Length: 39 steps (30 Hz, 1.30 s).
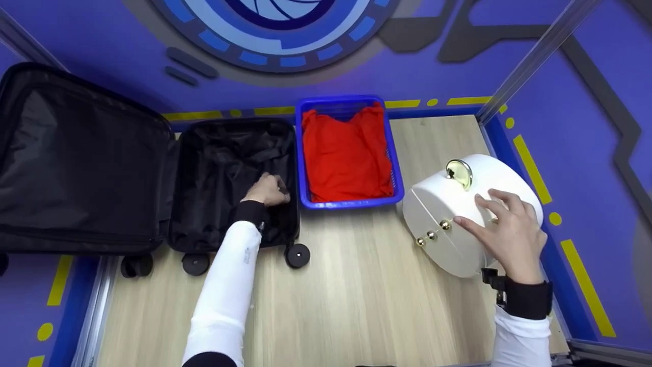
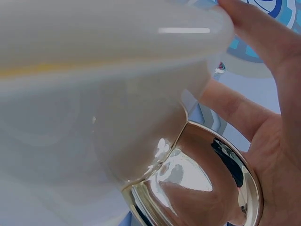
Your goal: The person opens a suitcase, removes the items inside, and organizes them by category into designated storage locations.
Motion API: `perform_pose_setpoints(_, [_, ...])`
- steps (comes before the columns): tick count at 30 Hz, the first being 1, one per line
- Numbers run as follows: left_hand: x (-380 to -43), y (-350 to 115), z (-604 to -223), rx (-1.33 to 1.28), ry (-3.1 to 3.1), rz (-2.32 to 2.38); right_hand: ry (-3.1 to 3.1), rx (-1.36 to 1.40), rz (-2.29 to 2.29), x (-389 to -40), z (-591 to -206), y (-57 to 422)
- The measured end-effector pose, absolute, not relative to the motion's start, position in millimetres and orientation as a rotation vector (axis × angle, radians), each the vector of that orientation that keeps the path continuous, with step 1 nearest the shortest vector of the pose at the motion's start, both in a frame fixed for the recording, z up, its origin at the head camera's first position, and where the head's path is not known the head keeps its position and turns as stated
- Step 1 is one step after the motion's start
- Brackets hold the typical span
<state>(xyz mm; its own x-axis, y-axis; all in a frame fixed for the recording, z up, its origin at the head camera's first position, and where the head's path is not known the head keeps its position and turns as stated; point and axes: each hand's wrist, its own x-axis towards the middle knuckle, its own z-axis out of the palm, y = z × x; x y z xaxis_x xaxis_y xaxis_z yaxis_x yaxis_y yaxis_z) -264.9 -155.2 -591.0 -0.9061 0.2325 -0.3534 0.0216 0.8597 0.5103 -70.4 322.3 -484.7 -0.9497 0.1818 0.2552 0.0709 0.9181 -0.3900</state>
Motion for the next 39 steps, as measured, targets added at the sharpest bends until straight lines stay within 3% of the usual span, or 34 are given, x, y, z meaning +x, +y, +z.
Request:
perform_pose_setpoints(9, [-267.5,-143.6,-551.5,0.122,2.717,1.096,-2.809,-0.227,0.571,-70.3,-484.5,323.7])
perform_pose_setpoints(20, [-245.3,-83.9,-528.4,0.379,2.656,1.292,-2.81,-0.222,0.561,-71.0,-485.4,324.1])
perform_pose_setpoints(32, [-202.0,8.9,-575.0,0.686,2.569,1.087,-2.806,-0.219,0.546,-69.0,-483.6,326.1])
perform_pose_setpoints(39, [-167.1,61.0,-608.3,0.843,2.587,0.673,-2.797,-0.211,0.554,-66.7,-482.8,324.4])
